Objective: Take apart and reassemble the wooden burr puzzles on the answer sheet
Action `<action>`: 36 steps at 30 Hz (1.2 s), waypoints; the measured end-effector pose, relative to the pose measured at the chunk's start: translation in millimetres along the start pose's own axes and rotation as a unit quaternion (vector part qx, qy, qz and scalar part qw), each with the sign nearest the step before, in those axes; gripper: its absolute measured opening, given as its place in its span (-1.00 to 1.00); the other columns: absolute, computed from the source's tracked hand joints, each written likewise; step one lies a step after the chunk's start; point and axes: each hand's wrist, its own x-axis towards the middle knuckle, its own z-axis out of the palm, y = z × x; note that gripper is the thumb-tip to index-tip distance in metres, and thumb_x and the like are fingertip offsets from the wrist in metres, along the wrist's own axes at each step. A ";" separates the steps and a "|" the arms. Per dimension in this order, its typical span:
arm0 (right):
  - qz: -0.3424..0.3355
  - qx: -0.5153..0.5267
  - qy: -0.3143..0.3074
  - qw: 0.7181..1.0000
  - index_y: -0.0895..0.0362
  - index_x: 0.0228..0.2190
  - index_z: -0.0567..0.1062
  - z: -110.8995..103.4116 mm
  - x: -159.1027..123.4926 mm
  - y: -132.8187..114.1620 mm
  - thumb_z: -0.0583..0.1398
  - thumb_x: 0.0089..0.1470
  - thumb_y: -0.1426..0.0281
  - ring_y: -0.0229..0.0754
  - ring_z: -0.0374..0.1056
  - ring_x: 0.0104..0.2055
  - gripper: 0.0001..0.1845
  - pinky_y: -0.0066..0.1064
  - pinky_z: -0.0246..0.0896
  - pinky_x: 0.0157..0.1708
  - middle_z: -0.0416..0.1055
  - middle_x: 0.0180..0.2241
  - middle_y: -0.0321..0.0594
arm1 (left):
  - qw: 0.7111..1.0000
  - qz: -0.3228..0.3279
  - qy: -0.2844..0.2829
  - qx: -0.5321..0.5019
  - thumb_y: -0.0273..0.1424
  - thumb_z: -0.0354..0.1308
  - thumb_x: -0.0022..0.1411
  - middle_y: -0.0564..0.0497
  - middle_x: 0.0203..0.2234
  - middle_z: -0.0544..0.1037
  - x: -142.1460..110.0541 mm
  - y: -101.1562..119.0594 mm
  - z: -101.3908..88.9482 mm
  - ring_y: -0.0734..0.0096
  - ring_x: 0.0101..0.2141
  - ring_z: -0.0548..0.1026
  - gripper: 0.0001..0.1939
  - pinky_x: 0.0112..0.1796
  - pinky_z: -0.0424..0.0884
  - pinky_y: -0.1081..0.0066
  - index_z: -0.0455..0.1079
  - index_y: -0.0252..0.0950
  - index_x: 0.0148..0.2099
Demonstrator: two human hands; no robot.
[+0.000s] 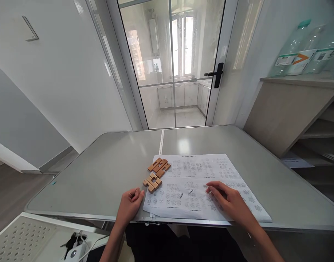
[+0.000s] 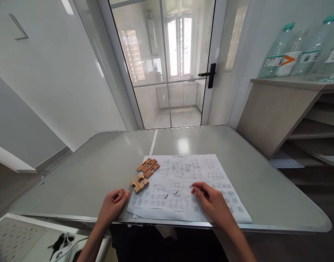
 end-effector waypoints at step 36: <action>0.012 0.003 0.002 1.000 -0.02 -0.13 0.58 1.6 -7.6 -0.2 0.11 0.31 0.01 -0.08 0.51 -0.26 -0.61 -0.32 0.36 -0.19 0.64 -0.20 -0.25 | 0.999 0.014 0.030 0.013 -0.15 0.08 0.23 0.19 -0.60 -0.06 1.3 -4.4 2.0 0.49 -0.52 -0.04 -0.51 -0.47 0.03 0.47 -0.16 -0.19 -0.52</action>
